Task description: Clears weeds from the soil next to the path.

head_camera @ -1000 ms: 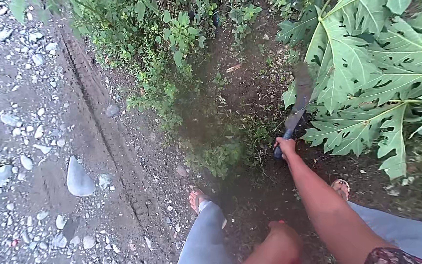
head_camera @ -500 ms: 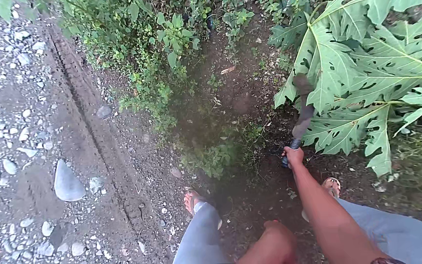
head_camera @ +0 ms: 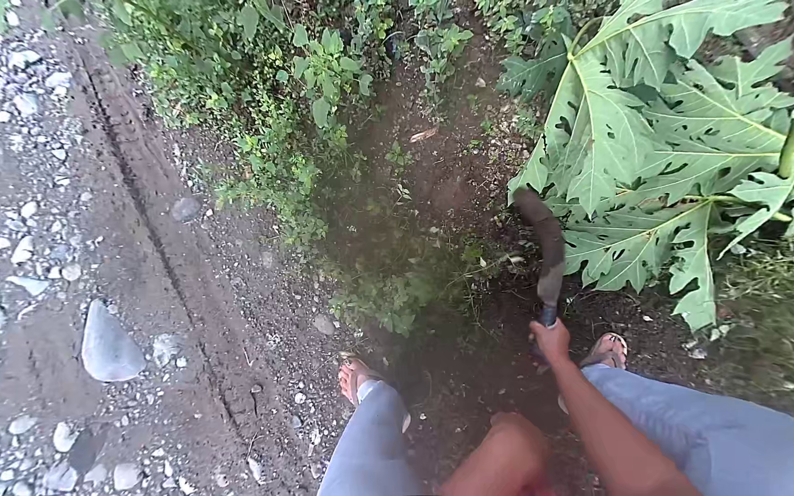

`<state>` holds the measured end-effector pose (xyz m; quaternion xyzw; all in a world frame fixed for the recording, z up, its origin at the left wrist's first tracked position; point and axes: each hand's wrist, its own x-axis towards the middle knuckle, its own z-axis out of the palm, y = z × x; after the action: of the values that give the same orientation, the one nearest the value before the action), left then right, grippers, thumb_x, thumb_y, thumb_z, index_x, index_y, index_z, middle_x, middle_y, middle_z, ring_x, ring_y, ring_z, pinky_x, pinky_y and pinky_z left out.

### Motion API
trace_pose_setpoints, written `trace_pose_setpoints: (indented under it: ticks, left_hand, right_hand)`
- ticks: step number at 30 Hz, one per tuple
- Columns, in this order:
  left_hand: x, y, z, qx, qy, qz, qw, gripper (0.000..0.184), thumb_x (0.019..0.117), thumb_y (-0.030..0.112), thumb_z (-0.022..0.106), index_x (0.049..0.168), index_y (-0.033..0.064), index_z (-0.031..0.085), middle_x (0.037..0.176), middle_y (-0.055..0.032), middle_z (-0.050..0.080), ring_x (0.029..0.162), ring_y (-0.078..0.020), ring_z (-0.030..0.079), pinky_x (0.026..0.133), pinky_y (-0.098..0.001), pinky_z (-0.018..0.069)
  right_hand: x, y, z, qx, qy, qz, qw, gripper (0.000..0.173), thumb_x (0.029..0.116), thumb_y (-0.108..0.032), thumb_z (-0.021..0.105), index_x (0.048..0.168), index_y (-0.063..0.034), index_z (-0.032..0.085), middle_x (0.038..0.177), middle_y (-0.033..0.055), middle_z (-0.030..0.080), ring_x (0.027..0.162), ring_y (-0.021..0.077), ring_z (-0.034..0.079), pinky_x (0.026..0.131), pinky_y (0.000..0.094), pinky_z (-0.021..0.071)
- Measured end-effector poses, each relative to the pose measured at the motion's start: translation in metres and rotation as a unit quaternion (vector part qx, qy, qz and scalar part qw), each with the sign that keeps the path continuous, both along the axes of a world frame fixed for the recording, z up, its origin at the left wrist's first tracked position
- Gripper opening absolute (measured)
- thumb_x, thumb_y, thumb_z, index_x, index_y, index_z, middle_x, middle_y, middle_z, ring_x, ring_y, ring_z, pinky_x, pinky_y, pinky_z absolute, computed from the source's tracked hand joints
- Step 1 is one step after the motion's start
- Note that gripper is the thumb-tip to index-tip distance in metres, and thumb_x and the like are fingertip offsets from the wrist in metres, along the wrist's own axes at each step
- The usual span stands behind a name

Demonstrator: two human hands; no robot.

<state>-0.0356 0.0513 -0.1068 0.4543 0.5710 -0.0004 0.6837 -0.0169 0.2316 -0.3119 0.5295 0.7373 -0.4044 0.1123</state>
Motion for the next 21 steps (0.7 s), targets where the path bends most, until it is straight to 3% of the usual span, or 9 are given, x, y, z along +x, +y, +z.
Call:
trace_pose_setpoints:
  ticks: [2,4,6,9,12,14,16,18,21]
  left_hand:
    - [-0.005,-0.001,0.01,-0.001,-0.002,-0.008,1.0,0.032,0.1013,0.011,0.06,0.125,-0.0097,0.061,0.137,-0.0288,0.06,0.132,-0.046,0.055,0.101,-0.0638,0.0468]
    - [-0.012,-0.002,0.021,0.001,-0.006,-0.011,1.0,0.032,0.1016,0.01,0.059,0.127,-0.0106,0.06,0.14,-0.0291,0.058,0.134,-0.0454,0.053,0.104,-0.0628,0.0453]
    - [-0.016,-0.002,0.028,-0.003,-0.008,-0.011,1.0,0.032,0.1017,0.01,0.059,0.127,-0.0108,0.06,0.141,-0.0286,0.057,0.135,-0.0441,0.053,0.105,-0.0614,0.0446]
    - [-0.013,0.0,0.022,-0.007,-0.008,-0.007,1.0,0.032,0.1004,0.009,0.06,0.125,-0.0112,0.061,0.139,-0.0289,0.058,0.134,-0.0449,0.054,0.104,-0.0626,0.045]
    - [-0.004,0.001,0.005,-0.003,-0.008,-0.01,1.0,0.03,0.101,0.012,0.061,0.121,-0.0102,0.063,0.132,-0.0285,0.062,0.127,-0.045,0.058,0.098,-0.0633,0.0485]
    - [0.001,0.003,-0.002,-0.006,-0.005,-0.005,1.0,0.03,0.1005,0.013,0.062,0.121,-0.0099,0.063,0.131,-0.0284,0.062,0.127,-0.0453,0.058,0.098,-0.0634,0.0488]
    - [0.004,0.004,-0.004,-0.009,-0.002,-0.006,1.0,0.031,0.1002,0.014,0.063,0.12,-0.0095,0.063,0.131,-0.0286,0.063,0.126,-0.0452,0.059,0.096,-0.0634,0.0499]
    - [0.004,0.004,-0.004,-0.006,-0.003,-0.013,1.0,0.032,0.1003,0.016,0.064,0.119,-0.0095,0.063,0.13,-0.0286,0.063,0.125,-0.0451,0.06,0.095,-0.0632,0.0506]
    - [0.004,0.003,-0.001,-0.003,-0.007,-0.002,1.0,0.028,0.0995,0.013,0.063,0.116,-0.01,0.065,0.129,-0.0292,0.064,0.124,-0.0463,0.06,0.097,-0.0644,0.0491]
  right_hand:
    - [-0.025,-0.01,-0.005,-0.04,0.091,-0.119,0.988,0.037,0.0975,-0.005,0.065,0.13,0.0075,0.05,0.081,0.0127,0.062,0.061,0.0183,0.064,0.062,0.0357,0.0585]
    - [-0.034,-0.018,-0.011,-0.079,0.101,-0.148,0.981,0.033,0.0985,-0.004,0.064,0.126,0.0064,0.049,0.076,0.0096,0.06,0.056,0.0158,0.062,0.058,0.0329,0.0581]
    - [-0.014,-0.02,-0.017,-0.096,-0.008,-0.036,0.995,0.035,0.0965,-0.005,0.067,0.125,0.0093,0.053,0.081,0.0151,0.065,0.064,0.0212,0.065,0.065,0.038,0.0577]
    - [0.035,-0.012,-0.019,-0.089,-0.2,0.188,0.957,0.052,0.0932,-0.009,0.072,0.139,0.0056,0.053,0.107,0.025,0.069,0.087,0.0345,0.07,0.083,0.0511,0.0576]
    - [0.068,0.014,-0.012,-0.008,-0.266,0.308,0.913,0.056,0.0919,-0.016,0.074,0.144,-0.0036,0.056,0.123,0.0262,0.069,0.112,0.0423,0.069,0.097,0.0607,0.053]
    - [0.073,0.034,-0.003,0.04,-0.259,0.33,0.907,0.055,0.0924,-0.021,0.074,0.143,-0.0053,0.058,0.123,0.0265,0.069,0.117,0.0441,0.066,0.1,0.0633,0.0502]
    - [0.073,0.046,0.002,0.063,-0.189,0.267,0.943,0.051,0.0923,-0.018,0.074,0.138,0.0006,0.06,0.117,0.0292,0.07,0.111,0.0459,0.068,0.098,0.0647,0.0501]
    - [0.062,0.043,0.002,0.067,-0.079,0.137,0.985,0.045,0.092,-0.012,0.074,0.13,0.0078,0.061,0.101,0.0279,0.071,0.089,0.0407,0.071,0.085,0.0602,0.0549]
    - [0.019,0.017,0.002,-0.002,0.08,-0.091,0.993,0.031,0.0987,-0.007,0.064,0.123,0.0093,0.054,0.077,0.0119,0.063,0.061,0.0192,0.064,0.063,0.0377,0.0585]
